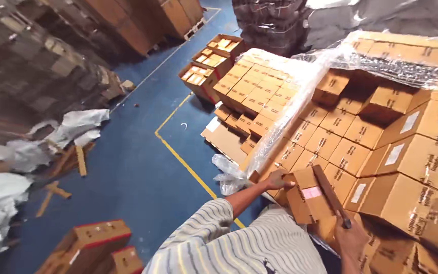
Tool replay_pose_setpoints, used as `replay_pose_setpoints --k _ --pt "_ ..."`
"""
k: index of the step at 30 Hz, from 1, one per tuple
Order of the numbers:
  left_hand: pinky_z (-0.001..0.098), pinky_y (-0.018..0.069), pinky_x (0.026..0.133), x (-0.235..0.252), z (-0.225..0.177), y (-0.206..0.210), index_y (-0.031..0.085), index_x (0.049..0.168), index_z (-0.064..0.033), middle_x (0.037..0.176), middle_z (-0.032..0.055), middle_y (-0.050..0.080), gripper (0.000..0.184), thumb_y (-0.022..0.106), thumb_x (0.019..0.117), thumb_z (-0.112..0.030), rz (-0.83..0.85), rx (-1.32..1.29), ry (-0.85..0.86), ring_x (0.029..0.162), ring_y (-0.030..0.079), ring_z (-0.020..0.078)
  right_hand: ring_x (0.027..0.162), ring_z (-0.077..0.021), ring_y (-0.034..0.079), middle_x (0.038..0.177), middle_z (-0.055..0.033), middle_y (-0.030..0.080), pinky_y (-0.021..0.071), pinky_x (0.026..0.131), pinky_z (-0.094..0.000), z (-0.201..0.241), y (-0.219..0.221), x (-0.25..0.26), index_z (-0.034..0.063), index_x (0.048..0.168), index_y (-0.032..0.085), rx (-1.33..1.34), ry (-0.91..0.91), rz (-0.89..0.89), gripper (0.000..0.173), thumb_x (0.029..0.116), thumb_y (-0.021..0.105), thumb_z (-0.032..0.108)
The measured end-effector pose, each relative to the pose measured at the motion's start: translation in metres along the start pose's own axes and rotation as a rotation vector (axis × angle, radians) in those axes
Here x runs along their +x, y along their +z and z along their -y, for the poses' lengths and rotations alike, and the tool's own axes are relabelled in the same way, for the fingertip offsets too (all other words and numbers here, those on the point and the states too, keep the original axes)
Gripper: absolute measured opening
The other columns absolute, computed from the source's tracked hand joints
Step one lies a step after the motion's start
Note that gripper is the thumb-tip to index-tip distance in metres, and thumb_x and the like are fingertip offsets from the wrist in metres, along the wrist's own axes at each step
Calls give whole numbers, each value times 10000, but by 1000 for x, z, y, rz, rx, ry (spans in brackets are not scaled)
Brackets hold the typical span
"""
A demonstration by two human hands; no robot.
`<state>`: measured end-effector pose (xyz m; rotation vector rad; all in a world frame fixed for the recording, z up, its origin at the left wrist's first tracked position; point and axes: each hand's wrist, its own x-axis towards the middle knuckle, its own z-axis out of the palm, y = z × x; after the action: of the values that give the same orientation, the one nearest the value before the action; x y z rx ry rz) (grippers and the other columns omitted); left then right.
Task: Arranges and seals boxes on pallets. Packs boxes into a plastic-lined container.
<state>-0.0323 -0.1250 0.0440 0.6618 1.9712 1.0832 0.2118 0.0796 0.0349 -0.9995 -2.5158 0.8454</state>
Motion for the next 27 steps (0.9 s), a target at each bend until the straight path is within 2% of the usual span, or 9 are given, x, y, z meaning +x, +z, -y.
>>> replay_pose_setpoints --k 3,5,9,12,14,16,20,24,27 --pt "446 396 1166 -26 -56 26 569 1380 80 1447 268 540 582 754 913 -214 -34 -103 144 1358 522 320 890 -446 725 957 -299 726 556 818 -619 1 -64 -36 -112 1015 721 67 -121 -141 306 1008 620 177" --pt "426 417 1148 -42 -92 45 553 1403 69 1458 251 531 598 754 903 -192 -24 -160 189 1343 532 295 916 -392 740 974 -288 735 581 867 -526 -3 -100 -57 -117 1015 728 66 -149 -241 288 1008 627 153" --pt "356 512 1050 -85 -161 73 584 1355 67 1349 198 620 558 751 898 -208 21 -225 292 1198 629 189 887 -310 742 947 -272 730 597 843 -403 -8 -167 -91 -119 1002 711 23 -274 -474 276 996 641 148" --pt "315 601 914 -104 -198 124 598 1307 39 1161 90 704 474 747 900 -155 73 -270 244 1021 698 110 967 -247 754 1029 -193 766 614 879 -378 -28 -205 -119 -20 1084 749 66 -275 -575 207 989 628 118" --pt "309 609 875 -102 -207 158 580 1325 36 1109 50 714 507 738 885 -160 86 -256 263 975 701 99 1040 -217 741 1084 -144 772 606 951 -391 -56 -222 -127 31 1097 768 180 -227 -582 204 992 606 97" --pt "303 604 879 -109 -208 187 563 1319 43 1105 34 713 509 726 866 -122 106 -298 268 982 700 100 1071 -207 728 1106 -138 765 592 981 -393 -74 -232 -143 26 1100 768 276 -154 -594 202 1000 604 86" --pt "335 626 832 -120 -235 242 581 1200 -3 1037 29 722 308 629 897 22 127 -477 149 922 718 134 1042 -195 727 1107 -116 759 601 929 -387 -103 -273 -157 41 1095 772 213 -27 -602 212 962 607 48" --pt "395 610 852 -116 -266 296 560 1267 31 1081 114 688 303 615 979 -48 7 -461 44 987 696 191 1033 -266 709 1134 -172 726 581 933 -447 -151 -332 -106 2 1158 735 195 -147 -430 298 920 556 -10" --pt "427 576 900 -94 -263 340 600 1256 10 1141 150 679 349 701 970 -161 -139 -409 24 1050 669 223 1173 -246 678 1272 -142 701 526 1055 -454 -188 -358 -46 64 1248 719 217 -147 -152 301 997 553 69"
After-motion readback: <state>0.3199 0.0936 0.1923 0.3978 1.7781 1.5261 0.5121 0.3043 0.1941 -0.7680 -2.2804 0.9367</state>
